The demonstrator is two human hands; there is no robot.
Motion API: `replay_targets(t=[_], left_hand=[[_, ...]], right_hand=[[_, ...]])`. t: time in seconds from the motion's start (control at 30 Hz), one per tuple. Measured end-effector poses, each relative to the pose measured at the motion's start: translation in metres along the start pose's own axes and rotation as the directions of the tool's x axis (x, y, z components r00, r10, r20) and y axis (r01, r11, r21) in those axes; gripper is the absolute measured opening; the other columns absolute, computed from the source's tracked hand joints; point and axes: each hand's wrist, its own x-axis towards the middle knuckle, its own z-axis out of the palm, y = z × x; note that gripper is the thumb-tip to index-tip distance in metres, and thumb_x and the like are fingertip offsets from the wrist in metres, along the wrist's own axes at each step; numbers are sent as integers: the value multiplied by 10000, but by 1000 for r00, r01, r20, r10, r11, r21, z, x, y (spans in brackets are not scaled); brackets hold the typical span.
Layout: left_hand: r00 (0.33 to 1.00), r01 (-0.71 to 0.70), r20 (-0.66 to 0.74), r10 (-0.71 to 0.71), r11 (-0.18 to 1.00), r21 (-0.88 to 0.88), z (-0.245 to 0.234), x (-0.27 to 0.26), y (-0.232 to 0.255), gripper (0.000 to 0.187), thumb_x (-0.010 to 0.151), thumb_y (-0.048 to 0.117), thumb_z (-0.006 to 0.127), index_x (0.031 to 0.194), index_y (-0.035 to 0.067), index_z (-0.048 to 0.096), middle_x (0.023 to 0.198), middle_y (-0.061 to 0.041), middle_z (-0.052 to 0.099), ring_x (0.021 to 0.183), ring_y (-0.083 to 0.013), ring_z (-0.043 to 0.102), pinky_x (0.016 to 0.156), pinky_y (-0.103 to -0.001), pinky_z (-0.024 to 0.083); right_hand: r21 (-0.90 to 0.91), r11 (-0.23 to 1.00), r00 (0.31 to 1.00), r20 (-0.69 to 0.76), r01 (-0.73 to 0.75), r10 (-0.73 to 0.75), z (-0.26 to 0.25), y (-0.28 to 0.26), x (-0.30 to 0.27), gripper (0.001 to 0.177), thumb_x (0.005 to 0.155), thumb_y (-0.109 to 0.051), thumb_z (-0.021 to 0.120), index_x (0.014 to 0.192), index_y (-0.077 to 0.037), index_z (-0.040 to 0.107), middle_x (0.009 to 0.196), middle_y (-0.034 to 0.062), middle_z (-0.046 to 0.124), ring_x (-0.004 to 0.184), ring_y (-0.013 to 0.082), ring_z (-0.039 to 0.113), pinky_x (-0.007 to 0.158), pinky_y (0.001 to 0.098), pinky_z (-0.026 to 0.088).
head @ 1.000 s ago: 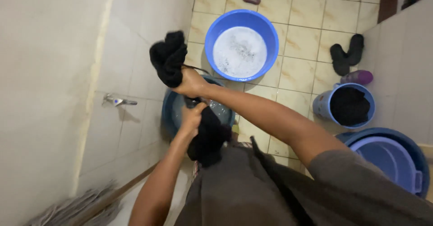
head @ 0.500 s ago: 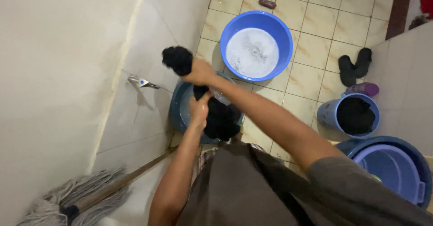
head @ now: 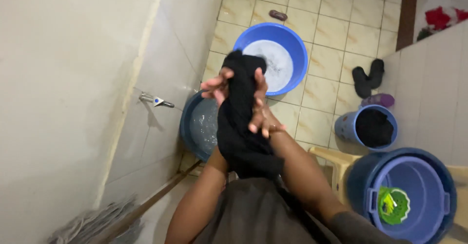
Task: Hand wash a piece of dark clothing in a bucket of water under a tap.
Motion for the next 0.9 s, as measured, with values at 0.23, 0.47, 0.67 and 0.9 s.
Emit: replay_targets(t=[0.23,0.47,0.67,0.9], left_hand=[[969,182,-187,-159,976,116,64,-36,15,900,818,542,771,1490,53,424,955,-80,650,939,-299,685,1133,-577,425],[509,703,-836,205,462,541,-43,-89,41,445,811,233,822,1161,14,656,950,-79,721,859,-195,693,782,-356,550],[408,791,-601,688,62,608,-138,-147,32,348,804,280,818,987,-5,736,934,-130,779,870,-267,738,740,-376,545],[404,864,-456,793,-167,474,-108,-140,30,581,756,385,868,1137,-6,669,1040,-237,739,1015,-411,711,800,-443,545]], right_hand=[[-133,983,991,56,128,-121,32,-28,-1,326,1042,-275,676,1198,-94,455,989,107,702,861,244,696,850,405,500],[-787,195,790,-608,-586,-81,-11,-3,18,370,956,-344,730,769,-28,683,680,51,655,656,144,620,664,310,500],[-766,-127,755,-567,-630,-329,-156,70,8,281,781,-306,753,878,-42,734,790,162,725,743,301,699,680,414,559],[-446,-275,520,-786,-852,-335,-177,92,16,428,667,-372,749,847,15,786,938,251,754,928,365,736,854,415,589]])
